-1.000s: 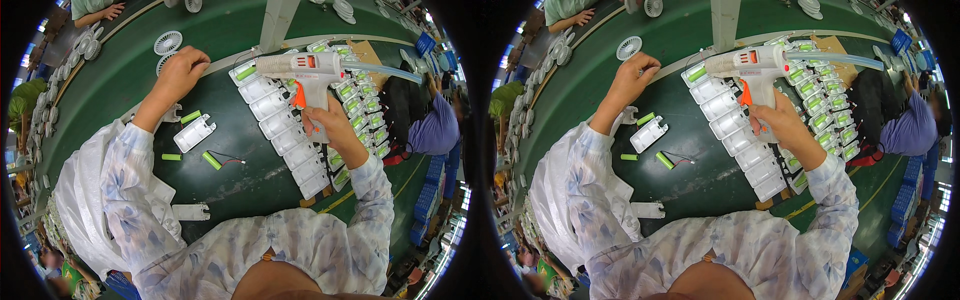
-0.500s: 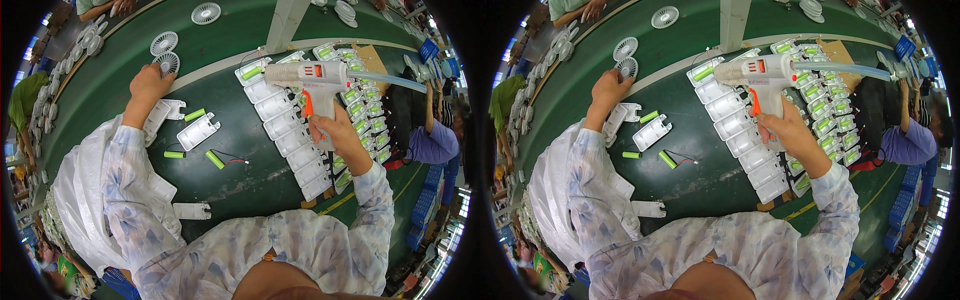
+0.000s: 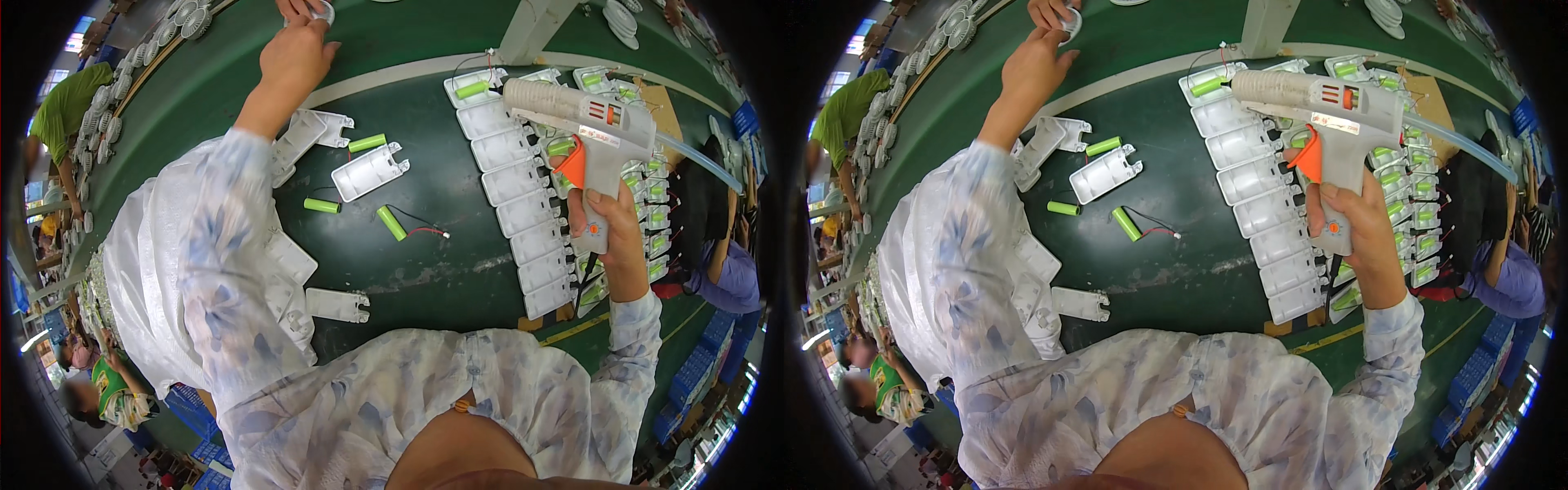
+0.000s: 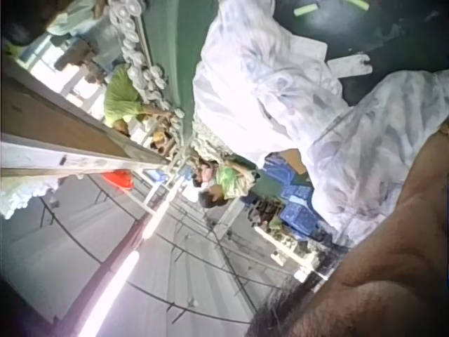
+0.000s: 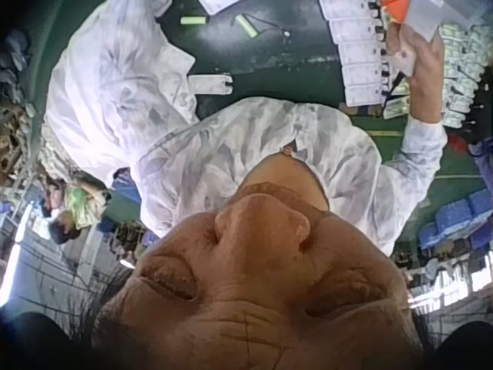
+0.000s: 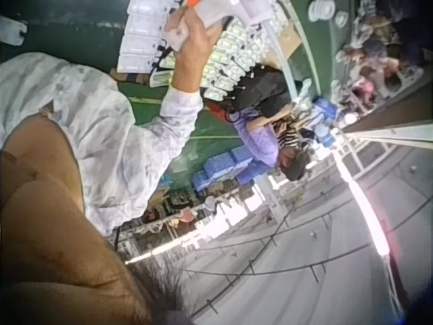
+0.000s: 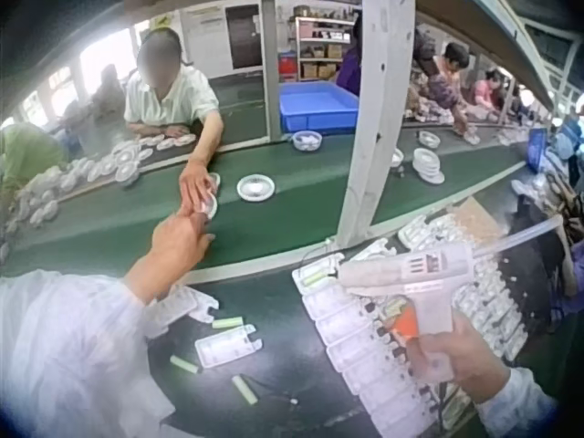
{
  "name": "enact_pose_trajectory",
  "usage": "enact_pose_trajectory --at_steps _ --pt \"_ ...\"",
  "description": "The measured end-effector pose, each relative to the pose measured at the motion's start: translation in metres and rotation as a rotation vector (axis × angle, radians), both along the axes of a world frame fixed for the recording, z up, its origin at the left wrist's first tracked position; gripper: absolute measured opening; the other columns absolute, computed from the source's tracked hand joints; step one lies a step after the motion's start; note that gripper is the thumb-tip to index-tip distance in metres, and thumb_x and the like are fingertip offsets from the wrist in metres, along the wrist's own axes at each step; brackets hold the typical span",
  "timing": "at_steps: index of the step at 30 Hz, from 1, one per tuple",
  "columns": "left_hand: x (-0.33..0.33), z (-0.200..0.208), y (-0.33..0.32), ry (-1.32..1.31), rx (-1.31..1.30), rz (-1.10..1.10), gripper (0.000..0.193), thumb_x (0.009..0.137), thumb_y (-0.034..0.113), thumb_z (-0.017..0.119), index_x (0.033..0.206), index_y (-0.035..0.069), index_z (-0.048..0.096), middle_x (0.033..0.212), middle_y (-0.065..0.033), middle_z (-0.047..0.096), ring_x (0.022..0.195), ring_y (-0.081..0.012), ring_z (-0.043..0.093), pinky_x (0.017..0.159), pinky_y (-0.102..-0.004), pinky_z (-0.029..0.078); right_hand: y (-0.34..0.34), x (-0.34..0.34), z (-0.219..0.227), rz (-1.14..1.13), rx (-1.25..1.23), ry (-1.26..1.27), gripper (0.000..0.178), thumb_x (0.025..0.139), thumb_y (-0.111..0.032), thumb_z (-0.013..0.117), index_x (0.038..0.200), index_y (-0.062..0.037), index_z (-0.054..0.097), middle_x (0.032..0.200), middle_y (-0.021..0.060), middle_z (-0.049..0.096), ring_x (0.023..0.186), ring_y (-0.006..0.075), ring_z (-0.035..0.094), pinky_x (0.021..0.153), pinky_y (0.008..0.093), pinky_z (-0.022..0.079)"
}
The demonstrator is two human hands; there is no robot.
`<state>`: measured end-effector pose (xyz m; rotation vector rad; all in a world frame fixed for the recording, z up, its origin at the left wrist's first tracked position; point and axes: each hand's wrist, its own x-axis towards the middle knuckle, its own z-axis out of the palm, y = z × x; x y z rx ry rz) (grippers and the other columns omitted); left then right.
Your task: The person picks up a battery from a pile, places it into a white plastic housing, and applies adhesive using a glue gun. They then pick up a plastic cover and press it onto the housing to seal the battery inside, occasionally reaching for a new glue stick from a shelf.
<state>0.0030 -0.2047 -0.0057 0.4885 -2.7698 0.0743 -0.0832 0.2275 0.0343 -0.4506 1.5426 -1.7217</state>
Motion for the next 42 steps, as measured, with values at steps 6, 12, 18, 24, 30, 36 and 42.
enact_pose_trajectory --at_steps 6,12,18,24,30,36,42 --pt "0.089 0.032 0.115 -0.351 0.775 -0.652 0.014 0.08 0.009 0.067 0.092 0.004 0.069 0.086 -0.0144 0.064 0.076 -0.0323 0.065 0.07 -0.0414 0.052 0.017 0.008 0.0 0.017 0.092 0.026 0.045 0.085 -0.021 0.058 0.12 0.0064 0.057 0.067 0.0064 0.057 0.053 0.0117 0.051 0.051 0.024 0.039" --pt "0.138 0.012 0.163 -0.332 0.462 -0.587 0.035 0.071 0.01 0.08 0.102 0.004 0.066 0.104 -0.0113 0.056 0.087 -0.0304 0.063 0.071 -0.0397 0.052 0.012 0.02 0.006 0.02 0.128 0.012 0.04 0.086 -0.017 0.057 0.12 0.0042 0.058 0.068 0.0059 0.057 0.055 0.0122 0.053 0.053 0.0253 0.041" --pt "0.126 0.008 0.171 -0.328 0.507 -0.603 0.028 0.07 0.011 0.08 0.09 0.005 0.063 0.096 -0.0103 0.055 0.085 -0.0279 0.062 0.068 -0.0388 0.052 0.017 0.017 0.001 0.115 0.22 0.028 0.034 0.088 -0.019 0.058 0.116 0.0006 0.056 0.069 0.0045 0.058 0.057 0.0123 0.054 0.054 0.0258 0.041" --pt "0.119 -0.002 0.176 -0.249 0.624 -0.577 0.028 0.071 0.013 0.08 0.092 0.006 0.063 0.086 -0.01 0.057 0.081 -0.0299 0.062 0.066 -0.0399 0.05 0.008 0.019 0.001 0.084 0.258 0.072 0.035 0.086 -0.02 0.059 0.113 0.0013 0.06 0.066 0.0044 0.056 0.053 0.0114 0.051 0.052 0.0257 0.041" --pt "0.12 -0.001 0.175 -0.258 0.736 -0.53 0.024 0.076 0.011 0.077 0.097 0.004 0.067 0.08 -0.0115 0.059 0.075 -0.0323 0.062 0.064 -0.0411 0.05 0.016 0.012 -0.005 0.121 0.267 0.046 0.026 0.09 -0.017 0.057 0.111 -0.0014 0.054 0.069 0.0044 0.057 0.058 0.0127 0.054 0.056 0.0264 0.042" --pt "0.119 -0.004 0.173 -0.314 0.59 -0.625 0.013 0.081 0.011 0.072 0.091 0.004 0.069 0.079 -0.0125 0.059 0.074 -0.0328 0.062 0.063 -0.0415 0.05 0.019 0.017 -0.007 0.087 0.234 0.072 0.033 0.088 -0.02 0.059 0.113 0.0009 0.057 0.065 0.0048 0.055 0.053 0.0122 0.051 0.053 0.0262 0.041" --pt "0.066 0.023 0.163 -0.114 0.491 -0.616 0.005 0.085 0.008 0.065 0.084 0.004 0.065 0.079 -0.0149 0.061 0.074 -0.0357 0.062 0.065 -0.044 0.05 0.021 0.016 -0.007 0.07 0.21 0.007 0.049 0.086 -0.016 0.057 0.13 0.0049 0.05 0.111 0.0176 0.066 0.058 0.0127 0.055 0.056 0.0266 0.046"
